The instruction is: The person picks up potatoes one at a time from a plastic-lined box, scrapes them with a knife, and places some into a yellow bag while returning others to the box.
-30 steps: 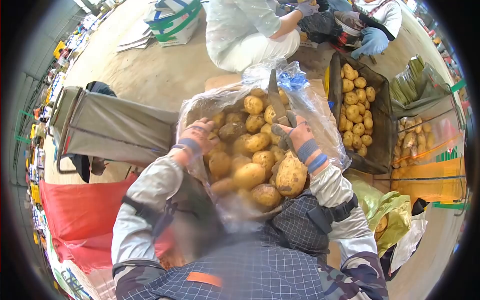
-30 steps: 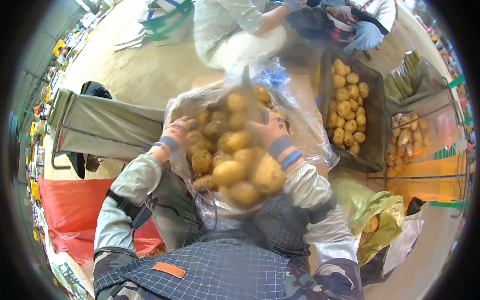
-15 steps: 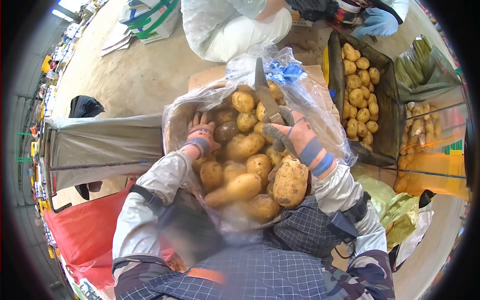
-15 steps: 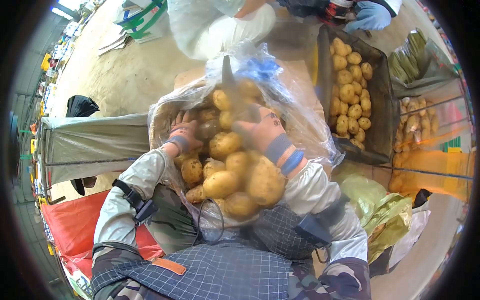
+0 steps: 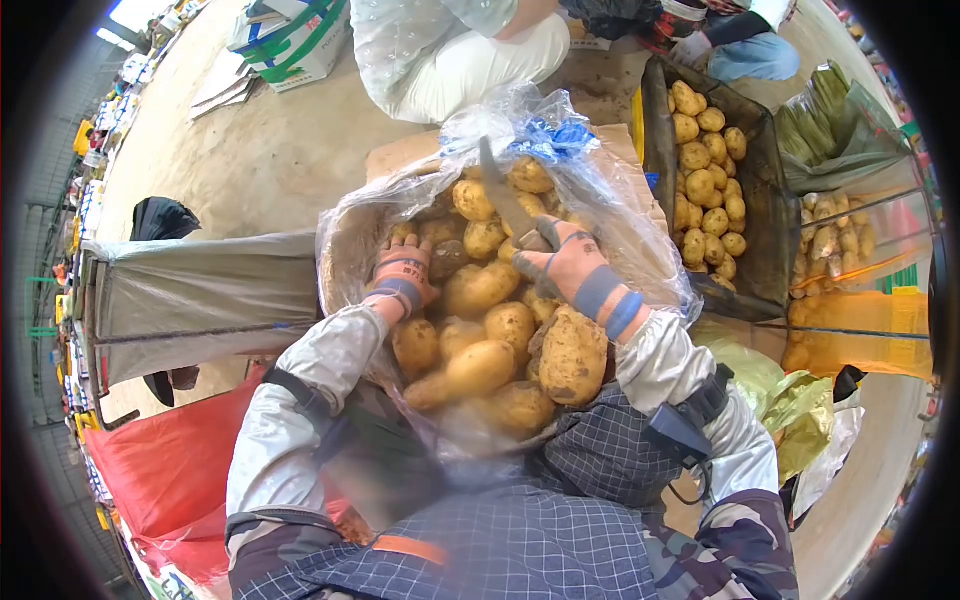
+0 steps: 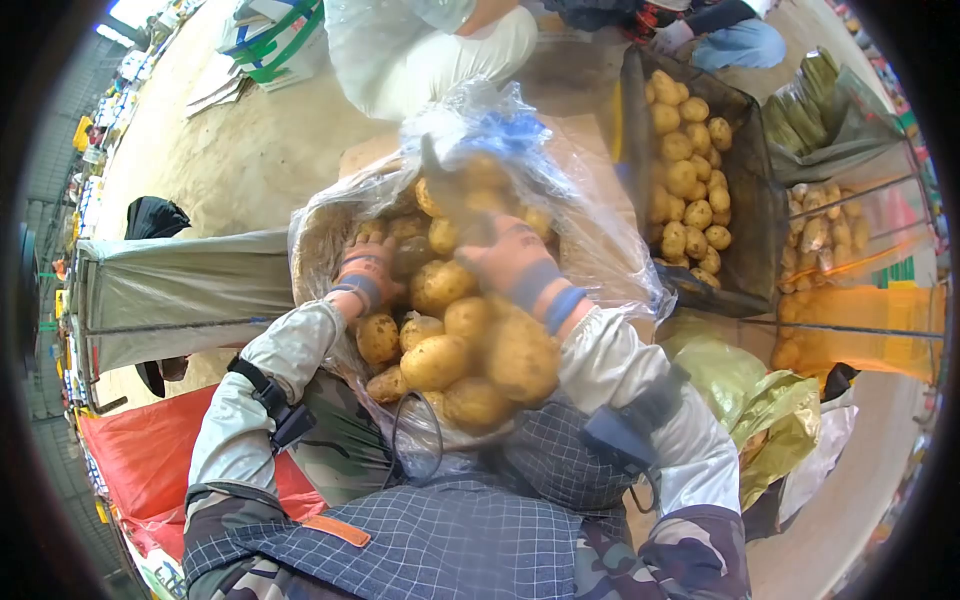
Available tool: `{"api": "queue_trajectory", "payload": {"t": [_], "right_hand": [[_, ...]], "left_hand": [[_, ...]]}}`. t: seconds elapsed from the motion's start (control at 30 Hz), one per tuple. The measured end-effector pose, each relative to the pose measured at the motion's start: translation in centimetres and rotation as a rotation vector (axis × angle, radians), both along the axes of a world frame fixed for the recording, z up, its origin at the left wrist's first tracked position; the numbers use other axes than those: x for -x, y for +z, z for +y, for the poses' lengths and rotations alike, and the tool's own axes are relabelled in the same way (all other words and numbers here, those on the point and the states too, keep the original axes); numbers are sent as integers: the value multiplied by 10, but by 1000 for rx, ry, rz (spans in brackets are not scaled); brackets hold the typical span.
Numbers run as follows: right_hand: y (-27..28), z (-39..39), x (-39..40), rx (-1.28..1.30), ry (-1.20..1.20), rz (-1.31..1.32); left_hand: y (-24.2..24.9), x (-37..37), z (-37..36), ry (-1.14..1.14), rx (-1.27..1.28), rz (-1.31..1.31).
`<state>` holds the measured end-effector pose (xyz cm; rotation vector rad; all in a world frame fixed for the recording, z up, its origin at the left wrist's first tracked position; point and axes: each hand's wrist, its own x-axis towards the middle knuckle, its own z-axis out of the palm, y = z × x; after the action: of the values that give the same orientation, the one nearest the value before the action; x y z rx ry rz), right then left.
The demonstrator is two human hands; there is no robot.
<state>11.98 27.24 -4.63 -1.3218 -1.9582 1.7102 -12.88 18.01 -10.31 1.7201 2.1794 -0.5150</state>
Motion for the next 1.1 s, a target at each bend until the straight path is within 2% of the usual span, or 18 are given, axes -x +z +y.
{"api": "queue_trajectory", "payload": {"t": [0.1,0.13,0.23,0.37,0.47,0.57,0.6,0.63,0.7,0.73,0.8,0.83,0.87,0.97,1.0,1.03,1.07,1.1], "right_hand": [[0,-2,14,-13,124,-114],[-4,-8,22,-274,105,-228],[0,-7,30,-110,137,-173],[-3,-3,26,-132,125,-175],[9,1,18,-135,77,-184],[-8,9,14,-80,62,-111],[-9,8,14,-42,50,-84],[-9,10,15,-10,38,-55],[-8,7,15,-144,21,-102],[-9,3,15,-214,15,-123],[-17,2,14,-286,22,-130],[-8,1,15,-323,30,-131],[3,1,12,-289,34,-128],[2,1,15,-268,76,-174],[-1,1,14,-273,111,-161],[-28,4,15,-320,110,-184],[-44,5,11,-420,213,-156],[-46,5,13,-329,184,-146]], "left_hand": [[-8,1,3,27,1,-10],[-10,2,6,42,-13,-13],[-8,9,8,43,13,-50],[2,12,22,53,96,-47],[28,16,28,48,113,-68],[55,21,32,145,74,-86],[59,26,30,149,-14,-99],[60,38,28,208,-31,-224],[63,69,27,320,-85,-472],[73,74,21,298,-199,-463],[47,127,5,485,-184,-739],[75,120,0,580,-180,-878],[105,111,-20,713,-126,-1309],[178,94,-81,750,-320,-1529],[197,93,-106,685,-414,-1497],[218,91,-133,722,-473,-1494],[241,86,-162,763,-540,-1490],[260,80,-194,809,-613,-1484]]}}
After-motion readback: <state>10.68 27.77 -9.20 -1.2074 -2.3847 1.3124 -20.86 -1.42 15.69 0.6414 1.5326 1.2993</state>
